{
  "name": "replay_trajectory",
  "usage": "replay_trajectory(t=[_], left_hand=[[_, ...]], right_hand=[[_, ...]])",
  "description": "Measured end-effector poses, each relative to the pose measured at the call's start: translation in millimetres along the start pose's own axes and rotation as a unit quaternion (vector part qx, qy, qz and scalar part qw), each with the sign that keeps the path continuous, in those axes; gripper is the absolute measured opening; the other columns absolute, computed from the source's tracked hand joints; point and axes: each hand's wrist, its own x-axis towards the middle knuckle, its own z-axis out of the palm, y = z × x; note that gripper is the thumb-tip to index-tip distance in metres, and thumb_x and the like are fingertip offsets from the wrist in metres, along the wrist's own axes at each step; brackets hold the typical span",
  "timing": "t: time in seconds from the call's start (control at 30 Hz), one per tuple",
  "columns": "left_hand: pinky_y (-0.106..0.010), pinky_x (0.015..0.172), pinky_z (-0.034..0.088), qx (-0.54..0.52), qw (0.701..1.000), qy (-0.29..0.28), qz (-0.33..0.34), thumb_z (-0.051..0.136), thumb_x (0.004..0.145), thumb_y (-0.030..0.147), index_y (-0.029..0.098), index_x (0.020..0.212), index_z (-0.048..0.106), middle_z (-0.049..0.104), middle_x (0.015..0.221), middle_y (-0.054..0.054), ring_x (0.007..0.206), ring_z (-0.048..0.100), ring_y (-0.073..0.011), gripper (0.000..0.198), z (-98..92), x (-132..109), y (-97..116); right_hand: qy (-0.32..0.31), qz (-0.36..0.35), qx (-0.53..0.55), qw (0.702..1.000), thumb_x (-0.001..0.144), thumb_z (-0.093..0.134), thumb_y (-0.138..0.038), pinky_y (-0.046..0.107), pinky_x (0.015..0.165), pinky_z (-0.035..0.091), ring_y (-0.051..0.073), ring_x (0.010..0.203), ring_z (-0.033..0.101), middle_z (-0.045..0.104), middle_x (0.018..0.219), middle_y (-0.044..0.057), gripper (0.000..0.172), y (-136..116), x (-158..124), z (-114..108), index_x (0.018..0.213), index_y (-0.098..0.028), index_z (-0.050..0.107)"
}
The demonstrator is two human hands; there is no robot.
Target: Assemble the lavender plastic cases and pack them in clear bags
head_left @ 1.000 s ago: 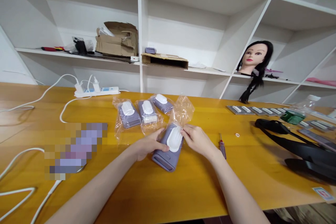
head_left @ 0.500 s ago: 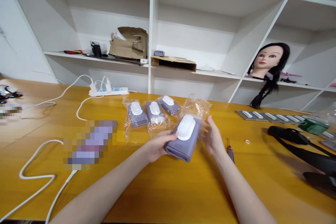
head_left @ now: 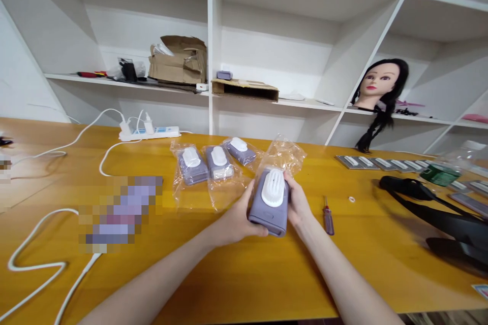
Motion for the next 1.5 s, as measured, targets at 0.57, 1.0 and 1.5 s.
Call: replay_trajectory(t=[0.57, 1.0, 1.5], left_hand=[[-0.044, 0.106, 0.026, 0.294, 0.921, 0.257, 0.02, 0.073, 0.062, 0.025, 0.023, 0.136, 0.038, 0.046, 0.138, -0.009, 0.129, 0.036, -0.0306, 0.082, -14.7, 8, -6], [-0.044, 0.084, 0.041, 0.443, 0.863, 0.24, 0.043, 0.06, 0.077, 0.029, 0.022, 0.11, 0.049, 0.056, 0.106, -0.009, 0.096, 0.055, -0.0295, 0.035, -10.2, -1, -3], [-0.035, 0.065, 0.043, 0.526, 0.85, 0.011, 0.023, 0.062, 0.069, 0.053, 0.027, 0.123, 0.056, 0.067, 0.082, -0.005, 0.075, 0.06, -0.0255, 0.06, 7.2, -25, 32]], right_hand=[[-0.072, 0.156, -0.049, 0.984, 0.078, 0.06, -0.036, 0.03, 0.065, 0.05, 0.012, 0.057, 0.058, 0.066, 0.07, -0.001, 0.02, 28, -30, 16, 0.088, -0.019, 0.061], [-0.179, 0.169, -0.254, 0.935, 0.068, 0.063, -0.032, 0.022, 0.053, 0.042, 0.013, 0.06, 0.065, 0.072, 0.085, 0.007, 0.026, 24, -76, 5, 0.089, -0.017, 0.058], [-0.156, 0.126, -0.564, 0.801, 0.078, 0.043, -0.068, 0.022, 0.043, 0.036, 0.01, 0.042, 0.054, 0.062, 0.056, 0.004, 0.055, -28, -52, -55, 0.064, -0.016, 0.053]])
